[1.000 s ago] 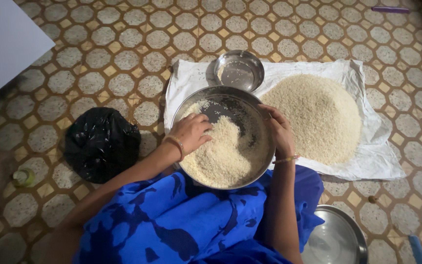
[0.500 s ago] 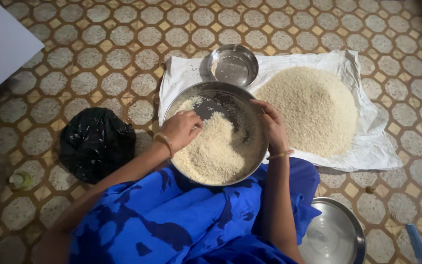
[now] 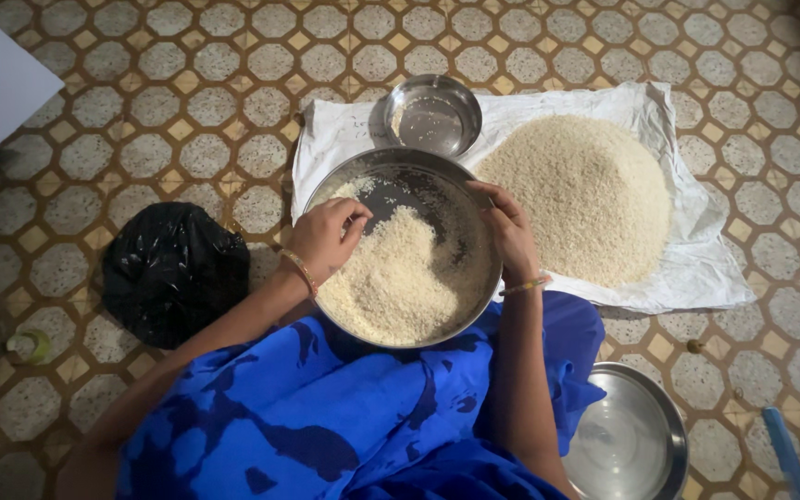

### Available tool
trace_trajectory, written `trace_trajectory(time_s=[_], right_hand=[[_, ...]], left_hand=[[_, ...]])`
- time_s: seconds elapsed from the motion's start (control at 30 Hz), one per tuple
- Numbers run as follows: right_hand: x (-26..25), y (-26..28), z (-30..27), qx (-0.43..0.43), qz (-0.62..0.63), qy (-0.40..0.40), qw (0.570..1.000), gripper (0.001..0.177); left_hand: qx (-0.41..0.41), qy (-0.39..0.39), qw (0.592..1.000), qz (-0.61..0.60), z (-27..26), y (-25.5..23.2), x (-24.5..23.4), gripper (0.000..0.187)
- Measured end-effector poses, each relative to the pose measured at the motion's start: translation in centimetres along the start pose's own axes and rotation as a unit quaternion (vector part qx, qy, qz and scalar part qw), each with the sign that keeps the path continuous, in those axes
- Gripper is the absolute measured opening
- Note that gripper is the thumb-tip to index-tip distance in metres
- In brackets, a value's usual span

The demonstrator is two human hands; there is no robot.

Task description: The person sits on the floor and sifts rice in a metal bowl, picking out small dark particles by hand and discarding them into a black plastic bag. The person repeatedly shakes the bowl to redistribute the rice and continues removing impurities throughout the clip.

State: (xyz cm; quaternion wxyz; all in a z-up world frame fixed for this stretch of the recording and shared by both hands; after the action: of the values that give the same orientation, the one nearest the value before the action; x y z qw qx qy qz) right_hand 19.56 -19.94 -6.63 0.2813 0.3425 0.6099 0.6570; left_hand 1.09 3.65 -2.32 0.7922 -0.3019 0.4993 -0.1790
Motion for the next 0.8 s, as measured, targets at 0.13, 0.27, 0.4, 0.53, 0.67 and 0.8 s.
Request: trace_trajectory(time_s=[0.13, 0.27, 0.4, 0.53, 0.67, 0.8], right_hand=[[0.0, -0.1, 0.0, 0.001, 0.02, 0.004, 1.0, 0.039], [-0.1, 0.1, -0.1, 0.02, 0.018, -0.006, 1.0, 0.039], [0.1, -0.1, -0.1, -0.003, 0.025, 0.0, 1.0, 0.039], [-0.1, -0.2, 0.1, -0.002, 0.017, 0.006, 1.0, 0.041], [-0.1, -0.3, 0.1, 0.005, 0.033, 0.011, 0.999, 0.043], [-0.1, -0.2, -0.1, 0.004, 0.013, 0.004, 1.0, 0.043]], left_hand=[[0.003, -0.01, 1.0, 0.006, 0.1, -0.4, -0.6, 0.012], [-0.067, 0.021, 0.994, 0.081, 0.8, -0.2, -1.2, 0.022], [-0.07, 0.163, 0.962, 0.209, 1.3, -0.6, 0.6, 0.055], [-0.139, 0.425, 0.877, 0.177, -0.2, -2.1, 2.4, 0.063], [-0.112, 0.372, 0.901, 0.191, 1.7, -2.2, 1.1, 0.071], [-0.153, 0.473, 0.838, 0.224, 1.1, -3.1, 1.1, 0.088]])
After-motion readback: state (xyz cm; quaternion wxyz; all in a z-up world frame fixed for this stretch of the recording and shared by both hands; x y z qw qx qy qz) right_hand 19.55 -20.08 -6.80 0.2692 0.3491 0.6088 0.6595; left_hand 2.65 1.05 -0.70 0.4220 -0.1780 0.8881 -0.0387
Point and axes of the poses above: each hand's wrist, its own z-axis towards the middle knuckle, its own x-axis out of the palm, y = z × x, the point moved 2 cm from there along z, towards the middle knuckle, and after that the axes turned 4 degrees about -z, right-handed, at the moved point
